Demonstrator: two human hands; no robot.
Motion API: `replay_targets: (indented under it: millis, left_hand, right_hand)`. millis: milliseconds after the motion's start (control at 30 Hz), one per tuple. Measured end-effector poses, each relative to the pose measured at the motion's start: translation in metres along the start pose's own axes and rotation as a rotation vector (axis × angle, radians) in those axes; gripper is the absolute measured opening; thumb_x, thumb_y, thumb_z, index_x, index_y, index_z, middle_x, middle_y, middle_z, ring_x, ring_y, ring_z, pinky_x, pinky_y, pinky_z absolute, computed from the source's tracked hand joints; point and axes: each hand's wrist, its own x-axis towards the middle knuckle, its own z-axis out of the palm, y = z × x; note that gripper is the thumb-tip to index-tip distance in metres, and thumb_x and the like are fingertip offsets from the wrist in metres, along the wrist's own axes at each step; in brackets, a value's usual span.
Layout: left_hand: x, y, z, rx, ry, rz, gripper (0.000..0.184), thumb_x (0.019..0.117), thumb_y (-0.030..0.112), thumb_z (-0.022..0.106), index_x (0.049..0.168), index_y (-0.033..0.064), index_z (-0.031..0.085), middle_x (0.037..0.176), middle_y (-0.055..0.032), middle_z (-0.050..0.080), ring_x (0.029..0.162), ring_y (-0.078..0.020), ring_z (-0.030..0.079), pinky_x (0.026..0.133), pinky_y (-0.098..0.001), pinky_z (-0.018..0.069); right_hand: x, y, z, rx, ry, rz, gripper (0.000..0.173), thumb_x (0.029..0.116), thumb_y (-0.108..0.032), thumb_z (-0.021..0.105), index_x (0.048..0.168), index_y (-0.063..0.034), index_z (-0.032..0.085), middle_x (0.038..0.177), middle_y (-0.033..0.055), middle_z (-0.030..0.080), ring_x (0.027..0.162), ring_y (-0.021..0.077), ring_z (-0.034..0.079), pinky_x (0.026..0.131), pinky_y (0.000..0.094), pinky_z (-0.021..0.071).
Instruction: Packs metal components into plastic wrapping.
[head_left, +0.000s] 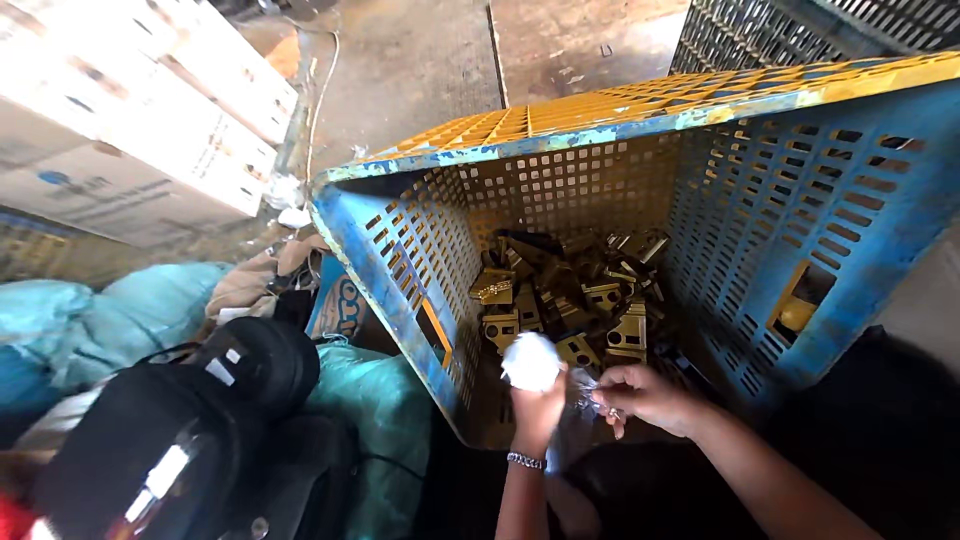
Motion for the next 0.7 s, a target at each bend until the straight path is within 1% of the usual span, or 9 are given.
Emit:
replay_targets:
  millis: [100,233,300,367,433,467,533,633,700]
  left_hand:
    - [0.007,0.007,-0.017,-0.039,0.163,0.027,0.064,0.0794,0.006,0.084,0.13,-0.0165,0.05,0.111,-0.0177,0.068,0.1,-0.0121,0.067,0.092,-0.0289,0.0558]
    - [-0.021,0.044,-0.018,-0.366,-0.406,-0.266,0.037,0.0635,-0.006,0.084,0.095,0.004,0.066,0.076,0.0006,0.07,0.068,-0.0056,0.067,0.066,-0.0241,0.0579]
    - [-0.013,0.033,-0.02,-0.372,-0.329,-0.193,0.03,0.0647,-0.009,0.08,0.087,0.0041,0.065,0.073,0.0003,0.068,0.068,-0.0072,0.066,0.068,-0.0262,0.0584]
    - [0.0,0.023,-0.024,-0.149,-0.056,-0.046,0.028,0.0644,-0.008,0.076,0.087,0.0,0.062,0.072,0.0021,0.063,0.068,-0.0026,0.062,0.067,-0.0217,0.0556]
    - [0.011,0.019,-0.027,-0.04,0.15,-0.014,0.03,0.0662,-0.008,0.073,0.093,-0.0038,0.06,0.075,0.0023,0.062,0.07,0.0004,0.061,0.067,-0.0182,0.054]
    - [0.014,0.017,-0.029,-0.047,0.19,0.002,0.032,0.0686,-0.009,0.07,0.098,-0.0065,0.059,0.079,0.0013,0.064,0.073,0.0009,0.062,0.069,-0.0173,0.0543]
    - [0.013,0.016,-0.026,-0.123,0.186,0.061,0.032,0.0727,-0.01,0.067,0.104,-0.0098,0.059,0.085,-0.001,0.071,0.08,-0.0005,0.067,0.074,-0.018,0.0557]
    - [0.011,0.023,-0.013,-0.219,0.18,0.004,0.032,0.0766,-0.01,0.074,0.106,-0.0082,0.06,0.086,-0.0037,0.073,0.082,-0.0043,0.069,0.077,-0.0212,0.0582]
    - [0.012,0.025,-0.003,-0.239,0.19,-0.04,0.048,0.0746,-0.006,0.08,0.116,-0.0099,0.057,0.093,-0.0075,0.071,0.087,-0.0063,0.069,0.082,-0.0231,0.0586]
  right_hand:
    - [0.002,-0.004,0.003,0.083,0.121,-0.084,0.018,0.0876,-0.005,0.075,0.081,-0.0085,0.059,0.063,-0.0036,0.062,0.047,0.005,0.058,0.047,0.0213,0.0525]
    - [0.013,-0.04,0.011,-0.416,-0.197,0.0,0.025,0.0755,-0.008,0.084,0.079,-0.0033,0.06,0.062,-0.0008,0.056,0.046,0.0064,0.05,0.046,0.0235,0.0454]
    - [0.03,-0.055,0.002,-0.492,-0.318,0.009,0.03,0.074,-0.014,0.089,0.08,-0.0033,0.062,0.061,-0.0001,0.056,0.046,0.0074,0.05,0.046,0.0245,0.0447]
    - [0.051,-0.05,-0.013,-0.364,-0.149,-0.067,0.029,0.0779,-0.013,0.085,0.078,-0.0053,0.057,0.059,-0.0012,0.057,0.046,0.0068,0.054,0.048,0.0239,0.0482]
    - [0.084,-0.03,-0.017,-0.442,0.141,-0.117,0.03,0.0875,-0.017,0.081,0.102,0.0019,0.063,0.085,0.0078,0.067,0.072,0.0149,0.067,0.069,0.0317,0.0585]
    - [0.1,-0.018,-0.015,-0.649,0.166,-0.075,0.042,0.0928,-0.018,0.075,0.124,0.005,0.062,0.117,0.0162,0.068,0.106,0.025,0.067,0.095,0.0424,0.0547]
    - [0.122,0.005,-0.003,-1.144,-0.034,0.058,0.06,0.0972,-0.009,0.065,0.15,0.0083,0.041,0.158,0.0265,0.037,0.149,0.045,0.03,0.119,0.0651,0.0247]
    - [0.119,0.02,0.015,-1.483,-0.187,0.085,0.047,0.1023,0.004,0.046,0.149,0.0066,0.044,0.156,0.0264,0.041,0.149,0.0457,0.029,0.118,0.063,0.0233]
    - [0.106,0.014,0.009,-1.469,-0.183,0.053,0.044,0.0999,0.004,0.051,0.144,0.003,0.053,0.153,0.0256,0.046,0.147,0.0465,0.032,0.117,0.064,0.0243]
